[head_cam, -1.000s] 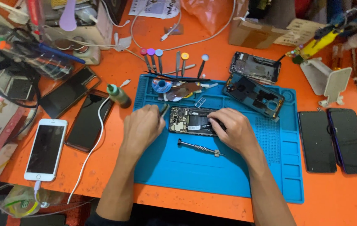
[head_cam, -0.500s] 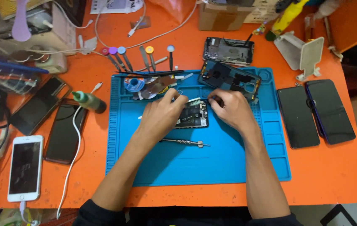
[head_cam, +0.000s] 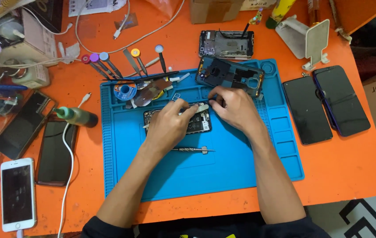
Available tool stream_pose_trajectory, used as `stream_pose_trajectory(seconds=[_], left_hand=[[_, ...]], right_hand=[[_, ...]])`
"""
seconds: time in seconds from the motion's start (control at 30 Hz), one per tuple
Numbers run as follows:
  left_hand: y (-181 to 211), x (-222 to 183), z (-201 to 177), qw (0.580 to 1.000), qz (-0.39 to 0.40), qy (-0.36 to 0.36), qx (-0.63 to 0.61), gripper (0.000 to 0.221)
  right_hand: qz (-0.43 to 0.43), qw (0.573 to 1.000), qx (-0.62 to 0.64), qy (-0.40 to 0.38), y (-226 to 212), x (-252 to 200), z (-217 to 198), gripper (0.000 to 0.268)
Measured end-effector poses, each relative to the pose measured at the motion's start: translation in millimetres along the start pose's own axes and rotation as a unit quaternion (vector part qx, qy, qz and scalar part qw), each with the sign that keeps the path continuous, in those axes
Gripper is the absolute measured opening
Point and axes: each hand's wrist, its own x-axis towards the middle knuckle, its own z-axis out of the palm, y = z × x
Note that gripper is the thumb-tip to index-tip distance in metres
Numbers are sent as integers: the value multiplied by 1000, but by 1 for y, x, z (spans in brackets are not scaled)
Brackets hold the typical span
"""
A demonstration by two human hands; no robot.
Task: The person works on a disassembled smartphone motherboard placed on a blue anti-static mat. They use a screwdriver to remove screws and tweezers to handle small components and connectors on the circuit board. The workspace is cluttered with various tools and phone parts.
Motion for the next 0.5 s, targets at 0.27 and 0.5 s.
stream_pose_trajectory(seconds=[0.27,0.5], left_hand=[[4,6,-15,996,-5,-48,-70,22],[5,6,-17,996,-1,-47,-78,23]], right_hand=[[12,1000,1,-8,-3,0,-2,16],[8,1000,2,-5,-2,0,-1,16]])
